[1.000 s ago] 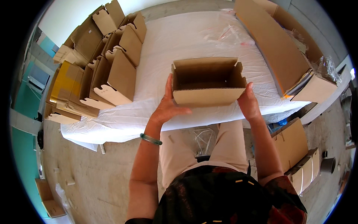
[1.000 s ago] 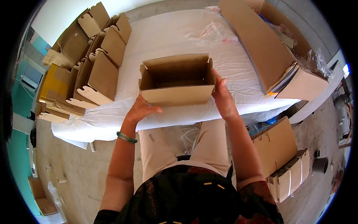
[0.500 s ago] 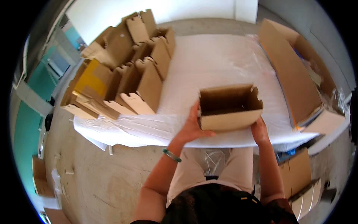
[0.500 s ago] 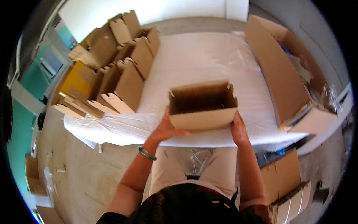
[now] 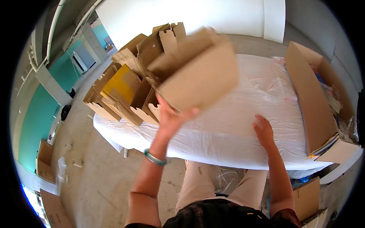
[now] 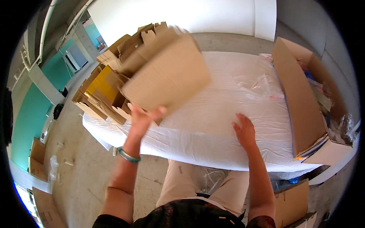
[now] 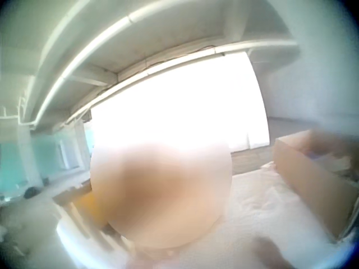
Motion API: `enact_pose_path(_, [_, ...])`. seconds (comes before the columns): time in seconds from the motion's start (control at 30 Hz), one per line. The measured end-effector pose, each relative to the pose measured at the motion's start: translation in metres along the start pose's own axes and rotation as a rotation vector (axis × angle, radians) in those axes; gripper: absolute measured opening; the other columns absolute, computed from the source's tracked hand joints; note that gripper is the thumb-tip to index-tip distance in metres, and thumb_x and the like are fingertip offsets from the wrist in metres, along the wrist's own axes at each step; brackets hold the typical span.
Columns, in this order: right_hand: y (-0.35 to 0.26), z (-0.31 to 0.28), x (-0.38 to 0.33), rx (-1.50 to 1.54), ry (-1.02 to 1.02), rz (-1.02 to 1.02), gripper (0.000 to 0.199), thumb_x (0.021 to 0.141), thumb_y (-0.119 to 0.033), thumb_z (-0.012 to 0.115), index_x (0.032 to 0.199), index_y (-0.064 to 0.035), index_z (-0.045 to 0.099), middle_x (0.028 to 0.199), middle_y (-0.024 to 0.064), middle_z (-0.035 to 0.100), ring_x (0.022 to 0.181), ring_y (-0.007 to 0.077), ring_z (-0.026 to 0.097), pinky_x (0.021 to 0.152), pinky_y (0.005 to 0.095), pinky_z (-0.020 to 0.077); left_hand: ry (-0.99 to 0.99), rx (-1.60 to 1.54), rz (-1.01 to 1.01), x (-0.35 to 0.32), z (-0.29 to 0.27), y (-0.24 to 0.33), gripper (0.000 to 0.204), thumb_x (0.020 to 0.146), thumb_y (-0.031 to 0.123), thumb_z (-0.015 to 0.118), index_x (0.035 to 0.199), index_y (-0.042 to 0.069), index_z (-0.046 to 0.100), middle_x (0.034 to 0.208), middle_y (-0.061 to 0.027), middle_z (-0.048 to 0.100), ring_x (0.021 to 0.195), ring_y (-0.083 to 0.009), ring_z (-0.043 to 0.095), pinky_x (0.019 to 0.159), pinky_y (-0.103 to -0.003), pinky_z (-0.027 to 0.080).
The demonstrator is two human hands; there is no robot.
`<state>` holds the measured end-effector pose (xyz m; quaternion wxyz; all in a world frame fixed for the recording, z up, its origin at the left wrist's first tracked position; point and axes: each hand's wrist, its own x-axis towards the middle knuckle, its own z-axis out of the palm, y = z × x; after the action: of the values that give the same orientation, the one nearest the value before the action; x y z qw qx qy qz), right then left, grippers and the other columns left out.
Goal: The person assembles cardboard boxes by hand by picking up flat sheets, folding the sides and bottom flaps into place, and tucking them in to form open-topped containers, repeating the process with multiple boxes.
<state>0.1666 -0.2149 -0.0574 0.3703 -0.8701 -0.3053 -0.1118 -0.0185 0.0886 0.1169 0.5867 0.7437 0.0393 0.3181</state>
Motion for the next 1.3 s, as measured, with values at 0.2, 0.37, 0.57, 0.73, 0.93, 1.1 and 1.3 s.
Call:
enact_pose_path(0.2, [-0.01,0.015,-0.007,-0.17,0.125,-0.129,0.025,0.086,-0.012,0.064,0.11,-0.008,0.064,0.123,0.0117,0.063,0.119,0.0295,0.056,0.103,0.0441,0.0425,0.42,0.223,0.09,0.102,-0.081,-0.019,0.122,0.072,0.013,0.087,0.154,0.001,-0.002,0.145,-0.0212,0.032,0.131,-0.0303,0.04,0.109,-0.041,0.039])
enact_pose_path(0.37, [-0.015,0.011,-0.009,-0.104,0.16,-0.104,0.02,0.083,-0.008,0.066,0.103,-0.009,0.065,0.119,0.0084,0.065,0.117,0.0289,0.058,0.102,0.0434,0.0431,0.553,0.483,-0.135,0.15,-0.106,-0.049,0.129,0.067,0.024,0.09,0.155,0.005,-0.002,0.15,-0.0238,0.022,0.136,-0.0349,0.034,0.111,-0.042,0.037])
enact_pose_path(0.57, [-0.016,0.009,-0.007,-0.103,0.156,-0.076,0.018,0.082,-0.006,0.066,0.1,-0.0091,0.066,0.119,0.0078,0.066,0.117,0.0288,0.058,0.101,0.0431,0.044,0.586,0.538,-0.248,0.18,-0.099,-0.063,0.135,0.062,0.034,0.092,0.155,0.008,-0.003,0.151,-0.0261,0.018,0.138,-0.0402,0.031,0.11,-0.047,0.038])
enact_pose_path(0.73, [-0.015,0.011,-0.007,-0.123,0.151,-0.08,0.018,0.081,-0.005,0.065,0.099,-0.0086,0.066,0.118,0.0082,0.066,0.116,0.0291,0.059,0.1,0.0432,0.0446,0.621,0.633,-0.324,0.2,-0.103,-0.078,0.136,0.063,0.04,0.09,0.155,0.011,-0.006,0.15,-0.0269,0.021,0.134,-0.0421,0.037,0.108,-0.05,0.041])
enact_pose_path(0.93, [-0.016,0.009,-0.006,-0.126,0.147,-0.072,0.018,0.081,-0.005,0.065,0.099,-0.0079,0.066,0.118,0.0086,0.066,0.116,0.0297,0.059,0.1,0.0433,0.0447,0.618,0.69,-0.415,0.208,-0.101,-0.09,0.14,0.061,0.052,0.088,0.154,0.011,-0.008,0.151,-0.0267,0.02,0.133,-0.0436,0.04,0.108,-0.053,0.04])
enact_pose_path(1.1, [-0.017,0.009,-0.006,-0.127,0.151,-0.085,0.019,0.081,-0.004,0.064,0.1,-0.0082,0.065,0.118,0.0086,0.065,0.116,0.0297,0.059,0.1,0.0434,0.0446,0.646,0.781,-0.4,0.203,-0.1,-0.092,0.141,0.06,0.056,0.088,0.155,0.009,-0.005,0.152,-0.0256,0.02,0.137,-0.0422,0.034,0.11,-0.053,0.036])
enact_pose_path(1.3, [-0.019,0.008,-0.007,-0.121,0.144,-0.086,0.02,0.081,-0.004,0.064,0.101,-0.0087,0.065,0.118,0.0081,0.065,0.116,0.0293,0.059,0.1,0.043,0.0446,0.616,0.628,-0.269,0.179,-0.113,-0.086,0.131,0.065,0.047,0.088,0.155,0.006,0.002,0.153,-0.025,0.019,0.139,-0.0406,0.03,0.112,-0.05,0.034])
